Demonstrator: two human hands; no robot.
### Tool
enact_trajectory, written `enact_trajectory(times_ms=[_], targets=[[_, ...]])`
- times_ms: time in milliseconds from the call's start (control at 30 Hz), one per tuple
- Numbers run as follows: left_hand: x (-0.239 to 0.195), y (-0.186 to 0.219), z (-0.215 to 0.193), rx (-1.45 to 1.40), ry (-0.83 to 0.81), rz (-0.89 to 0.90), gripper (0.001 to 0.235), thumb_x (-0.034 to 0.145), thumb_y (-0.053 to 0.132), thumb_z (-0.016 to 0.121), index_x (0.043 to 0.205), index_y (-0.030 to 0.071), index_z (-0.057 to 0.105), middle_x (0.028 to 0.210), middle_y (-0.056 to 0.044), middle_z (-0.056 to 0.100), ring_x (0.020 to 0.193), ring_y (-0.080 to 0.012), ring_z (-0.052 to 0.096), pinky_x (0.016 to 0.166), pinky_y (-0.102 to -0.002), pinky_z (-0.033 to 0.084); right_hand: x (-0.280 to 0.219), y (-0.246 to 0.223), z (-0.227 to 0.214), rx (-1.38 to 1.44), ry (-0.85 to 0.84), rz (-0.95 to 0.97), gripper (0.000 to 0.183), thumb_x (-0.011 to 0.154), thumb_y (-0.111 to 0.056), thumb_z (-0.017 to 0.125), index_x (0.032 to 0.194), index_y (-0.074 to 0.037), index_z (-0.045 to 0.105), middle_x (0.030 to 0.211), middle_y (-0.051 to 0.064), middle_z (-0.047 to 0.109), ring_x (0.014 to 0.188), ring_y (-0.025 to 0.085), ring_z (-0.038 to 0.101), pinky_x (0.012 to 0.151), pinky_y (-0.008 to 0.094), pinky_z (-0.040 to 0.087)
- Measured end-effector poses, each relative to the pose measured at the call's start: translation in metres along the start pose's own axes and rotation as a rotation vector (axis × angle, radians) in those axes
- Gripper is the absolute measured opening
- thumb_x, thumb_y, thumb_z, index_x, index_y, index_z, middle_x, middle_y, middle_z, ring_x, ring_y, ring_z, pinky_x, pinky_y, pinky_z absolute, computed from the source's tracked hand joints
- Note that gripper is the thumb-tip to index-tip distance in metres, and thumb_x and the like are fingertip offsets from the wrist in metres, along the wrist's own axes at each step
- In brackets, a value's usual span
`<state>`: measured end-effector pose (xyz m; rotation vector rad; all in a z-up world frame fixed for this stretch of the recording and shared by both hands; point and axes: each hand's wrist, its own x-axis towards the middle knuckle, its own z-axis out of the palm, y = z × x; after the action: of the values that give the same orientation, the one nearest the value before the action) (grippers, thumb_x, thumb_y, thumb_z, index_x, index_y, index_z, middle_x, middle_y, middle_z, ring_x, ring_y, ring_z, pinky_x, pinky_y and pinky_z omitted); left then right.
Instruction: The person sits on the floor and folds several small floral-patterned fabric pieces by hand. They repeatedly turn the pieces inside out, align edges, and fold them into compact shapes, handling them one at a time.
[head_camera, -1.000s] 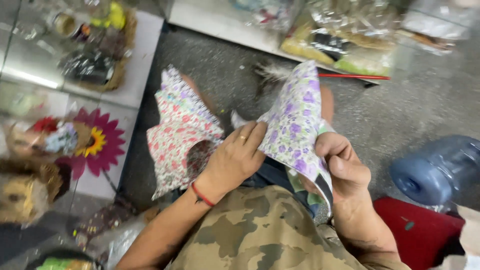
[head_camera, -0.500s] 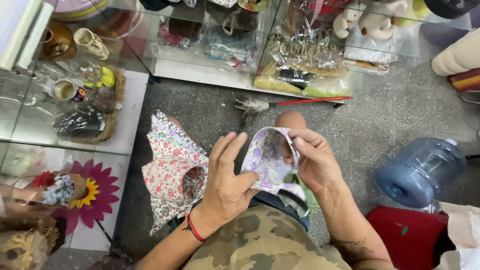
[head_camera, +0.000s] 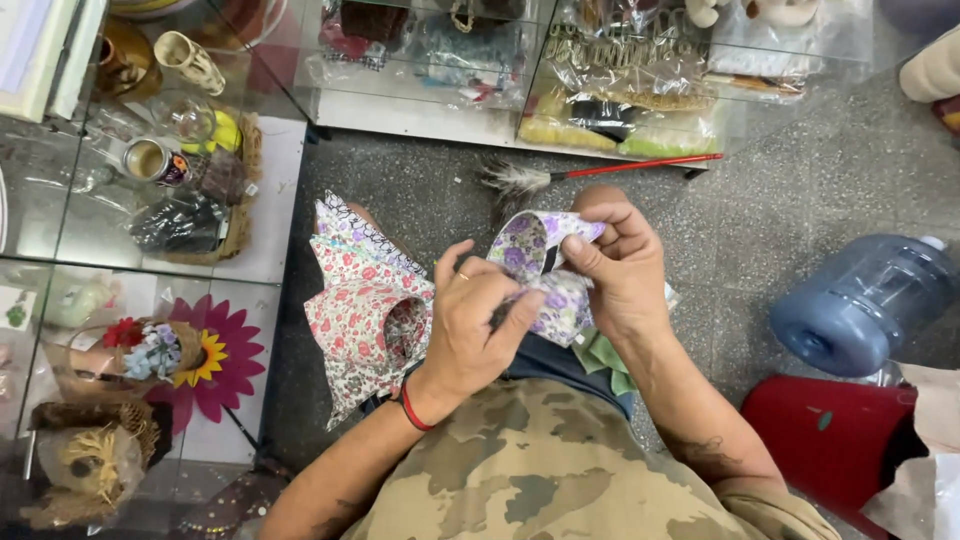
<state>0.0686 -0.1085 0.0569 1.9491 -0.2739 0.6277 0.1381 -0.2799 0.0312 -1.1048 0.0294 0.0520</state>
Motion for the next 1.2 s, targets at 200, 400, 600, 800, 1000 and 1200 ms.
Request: enact_trajectory(times_ms=[200, 400, 600, 800, 1000, 1200], targets=[[-0.012, -0.005, 0.000, -0.007, 0.031, -0.166, 0.014, 0.093, 0.018, 0.072, 0.085, 0.007, 0.069, 0.069, -0.007, 0.066, 0.076, -0.0265, 0.068, 0.110, -0.056, 0.034, -0.007, 0.019, -0.003, -0.001, 0.109, -0.008, 0.027, 0.085, 0.003, 0.082, 0.103, 0.002, 0.062, 0.079, 0.010, 0.073, 0.068, 0.014, 0.073, 0.065, 0.024, 0.064], [-0.027, -0.014, 0.011, -0.032, 0.047, -0.242, 0.027, 0.092, 0.027, 0.077, 0.078, 0.008, 0.063, 0.064, -0.009, 0.059, 0.068, -0.0299, 0.066, 0.103, -0.056, 0.040, -0.015, 0.035, 0.010, -0.086, 0.138, 0.039, 0.028, 0.082, 0.004, 0.085, 0.099, 0.002, 0.064, 0.074, 0.008, 0.071, 0.062, 0.011, 0.071, 0.061, 0.022, 0.061], [-0.032, -0.030, 0.016, -0.048, 0.103, -0.358, 0.028, 0.095, 0.029, 0.074, 0.079, 0.009, 0.062, 0.063, -0.007, 0.058, 0.067, -0.0308, 0.067, 0.103, -0.051, 0.041, -0.016, 0.060, -0.008, -0.190, 0.149, -0.017, 0.025, 0.081, 0.006, 0.086, 0.096, 0.001, 0.067, 0.069, 0.005, 0.068, 0.058, 0.006, 0.065, 0.057, 0.016, 0.055], [-0.028, -0.036, 0.022, -0.099, 0.150, -0.446, 0.026, 0.094, 0.025, 0.075, 0.078, 0.009, 0.062, 0.055, -0.006, 0.048, 0.060, -0.0368, 0.063, 0.097, -0.047, 0.047, -0.014, 0.057, 0.009, -0.109, 0.190, -0.021, 0.026, 0.081, 0.005, 0.087, 0.096, 0.003, 0.065, 0.066, 0.006, 0.066, 0.056, 0.006, 0.066, 0.055, 0.017, 0.055], [0.003, -0.017, 0.010, -0.258, 0.162, -0.525, 0.026, 0.094, 0.025, 0.074, 0.100, 0.003, 0.063, 0.057, -0.015, 0.057, 0.061, -0.0304, 0.065, 0.077, -0.047, 0.052, -0.017, 0.060, 0.010, -0.086, 0.126, -0.027, 0.043, 0.081, 0.006, 0.084, 0.118, 0.004, 0.061, 0.085, 0.010, 0.072, 0.073, 0.011, 0.072, 0.068, 0.021, 0.059], [-0.025, -0.045, 0.029, 0.026, 0.254, -0.147, 0.018, 0.090, 0.016, 0.078, 0.091, 0.008, 0.062, 0.070, -0.003, 0.063, 0.071, -0.0290, 0.072, 0.112, -0.065, 0.036, -0.013, 0.076, -0.011, 0.081, 0.125, 0.001, 0.045, 0.085, 0.008, 0.077, 0.124, 0.001, 0.056, 0.096, 0.013, 0.077, 0.085, 0.021, 0.077, 0.075, 0.031, 0.068]])
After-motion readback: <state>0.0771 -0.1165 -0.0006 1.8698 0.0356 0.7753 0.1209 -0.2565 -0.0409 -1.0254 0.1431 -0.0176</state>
